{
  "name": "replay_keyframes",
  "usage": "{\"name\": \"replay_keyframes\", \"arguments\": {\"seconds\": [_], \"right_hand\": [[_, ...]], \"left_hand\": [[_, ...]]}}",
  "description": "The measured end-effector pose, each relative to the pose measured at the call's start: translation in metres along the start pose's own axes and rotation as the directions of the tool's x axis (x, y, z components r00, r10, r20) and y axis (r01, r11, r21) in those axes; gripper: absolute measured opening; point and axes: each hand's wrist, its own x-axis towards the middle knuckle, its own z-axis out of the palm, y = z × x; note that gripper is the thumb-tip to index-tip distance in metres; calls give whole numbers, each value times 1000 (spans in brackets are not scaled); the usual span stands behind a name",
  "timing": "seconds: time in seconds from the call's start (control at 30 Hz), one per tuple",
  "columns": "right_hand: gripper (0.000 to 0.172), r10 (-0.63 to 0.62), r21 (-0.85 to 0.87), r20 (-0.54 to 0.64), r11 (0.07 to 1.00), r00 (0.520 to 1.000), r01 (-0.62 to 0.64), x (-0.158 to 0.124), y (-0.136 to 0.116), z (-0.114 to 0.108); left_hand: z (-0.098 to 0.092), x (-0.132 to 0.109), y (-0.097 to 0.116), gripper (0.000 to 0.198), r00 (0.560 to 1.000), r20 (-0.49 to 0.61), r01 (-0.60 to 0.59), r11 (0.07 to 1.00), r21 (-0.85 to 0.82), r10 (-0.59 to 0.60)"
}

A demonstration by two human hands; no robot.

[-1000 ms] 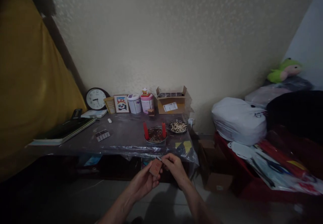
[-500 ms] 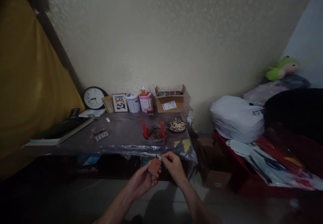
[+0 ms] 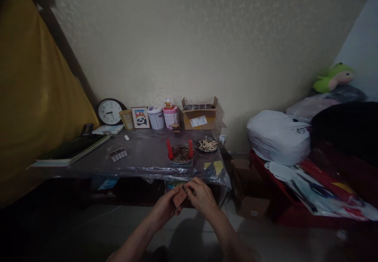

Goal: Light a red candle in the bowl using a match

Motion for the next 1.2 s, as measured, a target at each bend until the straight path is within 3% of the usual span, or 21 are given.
{"name": "replay_keyframes", "arguments": {"seconds": [0.1,0.27,0.6,1.0,1.2], "right_hand": [[21,-55,-77,52,995,997,59,-2,1,0],[23,-70,-155,135,984,988,91,-4,1,0],[14,-74,-200,255,971,964,128,-7,3,-2],[12,-124,-192,273,965,954,180,-7,-1,-7],[13,-110,-136,288,979,951,154,-8,3,-8]], "left_hand": [[-1,0,-1,36,999,-31,-26,999,43,27],[-5,3,-4,38,997,20,-77,989,126,75],[-7,3,-7,40,999,36,-9,958,286,-1],[-3,0,-4,37,999,49,-16,950,312,0],[-11,5,-8,39,997,71,-10,942,337,-14]]}}
